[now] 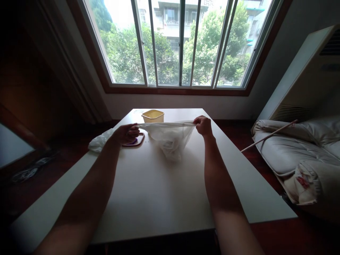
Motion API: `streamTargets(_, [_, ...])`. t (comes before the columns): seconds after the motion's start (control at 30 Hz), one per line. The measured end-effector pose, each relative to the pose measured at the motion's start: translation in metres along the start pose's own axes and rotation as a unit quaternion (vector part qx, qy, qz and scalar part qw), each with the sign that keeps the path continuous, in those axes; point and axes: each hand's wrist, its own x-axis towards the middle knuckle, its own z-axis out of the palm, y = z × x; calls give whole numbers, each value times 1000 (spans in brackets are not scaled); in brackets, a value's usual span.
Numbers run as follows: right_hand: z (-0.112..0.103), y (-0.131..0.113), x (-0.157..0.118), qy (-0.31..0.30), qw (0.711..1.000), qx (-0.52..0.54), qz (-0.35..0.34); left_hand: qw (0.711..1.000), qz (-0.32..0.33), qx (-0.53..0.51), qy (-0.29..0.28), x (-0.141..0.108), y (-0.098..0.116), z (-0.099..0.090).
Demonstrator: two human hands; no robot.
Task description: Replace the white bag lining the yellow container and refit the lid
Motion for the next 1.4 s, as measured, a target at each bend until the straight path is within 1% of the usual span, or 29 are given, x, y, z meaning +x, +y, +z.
streamTargets(0.1, [2, -3, 0, -9, 1000, -4, -7, 990, 105, -94, 15, 8, -1, 14])
streamTargets(0.2, [1, -13, 1, -37, 999, 9, -31, 976, 184, -102, 53, 16, -5, 28])
streamTargets(0.3, [0, -29, 1, -74, 996, 35, -42, 971, 216, -57, 86, 22, -10, 35])
streamTargets(0.43, [2, -53, -1, -125, 987, 94, -48, 963, 229, -2, 141, 29, -18, 40])
streamTargets(0.5, [2, -66, -3, -176, 971, 155, -54, 958, 235, 30, 162, 32, -22, 45])
streamTargets(0.57, [4, -81, -5, -245, 942, 220, -70, 956, 235, 67, 161, 33, -26, 52])
streamTargets(0.63, [6, -94, -8, -317, 907, 260, -97, 957, 230, 108, 141, 32, -29, 60])
streamTargets(0.7, [10, -106, -11, -380, 877, 269, -121, 956, 224, 150, 113, 31, -33, 68])
streamTargets(0.77, [16, -113, -14, -419, 856, 270, -138, 954, 220, 188, 79, 30, -38, 75])
streamTargets(0.8, [19, -115, -16, -428, 850, 273, -144, 953, 218, 201, 59, 31, -40, 78])
streamTargets(0.9, [28, -118, -21, -419, 847, 288, -156, 954, 205, 216, -4, 36, -49, 84])
streamTargets(1.0, [34, -116, -23, -380, 863, 301, -143, 956, 183, 225, -36, 40, -57, 86])
streamTargets(1.07, [34, -114, -23, -344, 881, 299, -129, 957, 172, 230, -43, 40, -59, 88])
streamTargets(1.2, [28, -110, -20, -279, 921, 250, -105, 953, 162, 248, -55, 35, -60, 93])
streamTargets(1.3, [23, -107, -17, -254, 930, 246, -94, 938, 167, 297, -56, 33, -59, 92])
streamTargets(1.4, [20, -103, -15, -235, 935, 245, -104, 911, 180, 367, -53, 34, -58, 88])
